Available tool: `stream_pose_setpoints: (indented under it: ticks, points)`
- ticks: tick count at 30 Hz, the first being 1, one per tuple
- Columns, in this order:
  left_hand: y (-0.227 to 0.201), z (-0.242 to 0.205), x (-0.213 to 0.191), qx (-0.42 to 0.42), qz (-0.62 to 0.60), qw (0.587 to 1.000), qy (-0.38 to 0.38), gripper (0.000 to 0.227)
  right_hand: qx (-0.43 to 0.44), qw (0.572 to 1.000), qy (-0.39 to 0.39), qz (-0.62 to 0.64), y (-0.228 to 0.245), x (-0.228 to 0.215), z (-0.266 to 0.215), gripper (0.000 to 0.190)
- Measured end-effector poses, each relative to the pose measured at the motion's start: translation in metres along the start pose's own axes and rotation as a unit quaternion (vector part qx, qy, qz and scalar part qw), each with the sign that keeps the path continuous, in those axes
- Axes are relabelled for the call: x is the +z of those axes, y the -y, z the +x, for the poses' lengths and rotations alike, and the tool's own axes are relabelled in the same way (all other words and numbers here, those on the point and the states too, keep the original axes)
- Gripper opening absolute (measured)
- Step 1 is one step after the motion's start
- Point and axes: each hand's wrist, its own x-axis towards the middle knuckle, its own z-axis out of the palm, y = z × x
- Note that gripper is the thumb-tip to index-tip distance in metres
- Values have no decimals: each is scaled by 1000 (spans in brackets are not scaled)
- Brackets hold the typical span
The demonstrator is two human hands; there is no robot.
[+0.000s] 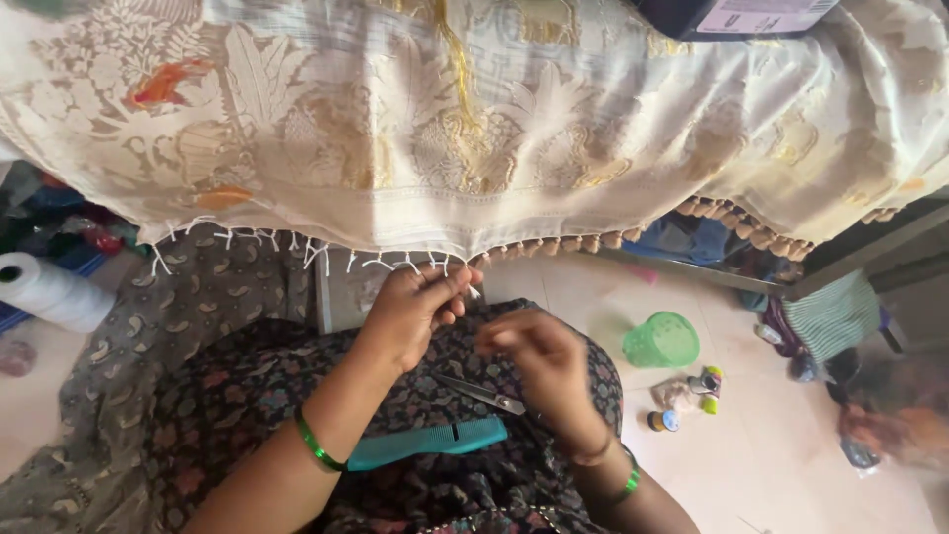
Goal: Knotting and trimming the fringe tassels on a decorative textile.
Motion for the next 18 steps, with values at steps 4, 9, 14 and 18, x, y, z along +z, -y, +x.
stream_pose_setpoints:
  ticks: [4,9,14,18]
  points:
    - [-3,-2,-7,21,11,1000,-4,28,37,895,-225,383,-38,-65,1,4]
    - [-6,-1,-7,22,29,999,-23,27,-29,842,-299,448,-36,-118,1,3]
    - [-1,-5,0,39,23,999,-10,28,-117,849,-303,416,-26,-135,5,4]
    - [-1,-8,6,28,17,999,1,27,-142,830,-311,441,-17,-115,11,5]
